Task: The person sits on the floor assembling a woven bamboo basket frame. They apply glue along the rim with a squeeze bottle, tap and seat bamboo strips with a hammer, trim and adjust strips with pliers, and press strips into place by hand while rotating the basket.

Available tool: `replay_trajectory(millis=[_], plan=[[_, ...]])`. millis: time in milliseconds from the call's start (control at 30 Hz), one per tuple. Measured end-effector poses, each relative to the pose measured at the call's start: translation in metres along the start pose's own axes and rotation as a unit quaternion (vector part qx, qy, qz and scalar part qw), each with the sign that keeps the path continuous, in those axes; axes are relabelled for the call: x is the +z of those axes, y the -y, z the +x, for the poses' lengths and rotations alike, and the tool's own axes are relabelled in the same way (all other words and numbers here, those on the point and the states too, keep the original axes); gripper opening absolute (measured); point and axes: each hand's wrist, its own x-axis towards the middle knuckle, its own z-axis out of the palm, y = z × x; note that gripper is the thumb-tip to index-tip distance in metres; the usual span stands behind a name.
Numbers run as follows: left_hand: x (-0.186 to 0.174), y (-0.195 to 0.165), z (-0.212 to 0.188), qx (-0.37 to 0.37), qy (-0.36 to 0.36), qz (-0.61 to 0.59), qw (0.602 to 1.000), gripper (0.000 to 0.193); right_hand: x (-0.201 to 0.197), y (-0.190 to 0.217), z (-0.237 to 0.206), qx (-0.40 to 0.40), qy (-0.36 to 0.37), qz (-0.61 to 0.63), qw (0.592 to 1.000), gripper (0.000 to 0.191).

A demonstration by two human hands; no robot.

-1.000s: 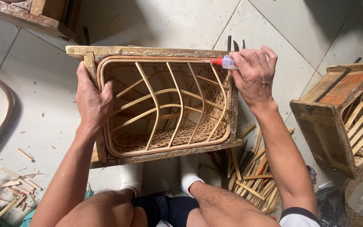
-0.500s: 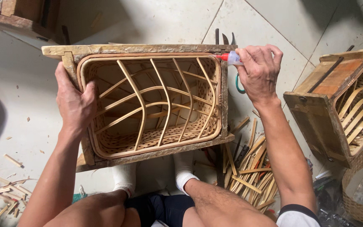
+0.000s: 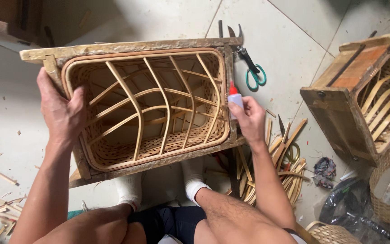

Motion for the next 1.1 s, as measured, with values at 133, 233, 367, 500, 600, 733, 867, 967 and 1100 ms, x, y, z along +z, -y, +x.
replay_trajectory(millis=[133, 233, 367, 500, 600, 733, 867, 967, 1100], plan=[[0.0, 0.002, -0.002, 0.035, -0.006, -0.009, 0.999, 0.061, 0.001, -0.002, 0.01, 0.019, 0.015, 0.077, 0.997, 0.036], [-0.001, 0.002, -0.003, 0.006, -0.004, -0.009, 1.0, 0.06, 0.001, 0.002, 0.017, 0.032, 0.018, 0.095, 0.995, 0.036], [-0.001, 0.004, -0.003, 0.007, -0.01, -0.004, 1.0, 0.062, 0.001, 0.002, 0.021, 0.039, 0.024, 0.088, 0.995, 0.035], [0.0, 0.005, -0.003, 0.015, 0.0, -0.009, 1.0, 0.061, 0.0, -0.002, 0.026, 0.034, 0.022, 0.085, 0.996, 0.035], [0.0, 0.002, -0.003, 0.017, 0.004, -0.02, 1.0, 0.06, 0.0, -0.006, 0.026, 0.033, 0.01, 0.059, 0.998, 0.035], [-0.001, -0.004, -0.003, 0.026, 0.006, -0.014, 1.0, 0.058, -0.002, -0.01, 0.005, 0.02, 0.019, 0.047, 0.999, 0.035], [-0.003, -0.005, -0.004, 0.016, 0.003, -0.044, 0.999, 0.06, -0.002, -0.012, -0.022, 0.01, 0.016, 0.063, 0.998, 0.037], [-0.004, -0.002, -0.004, 0.05, 0.007, -0.042, 0.998, 0.057, -0.002, -0.01, -0.024, 0.029, 0.017, 0.076, 0.997, 0.037], [-0.003, 0.005, -0.003, 0.035, 0.004, -0.017, 0.999, 0.06, 0.0, -0.007, -0.016, 0.047, 0.012, 0.064, 0.997, 0.036]])
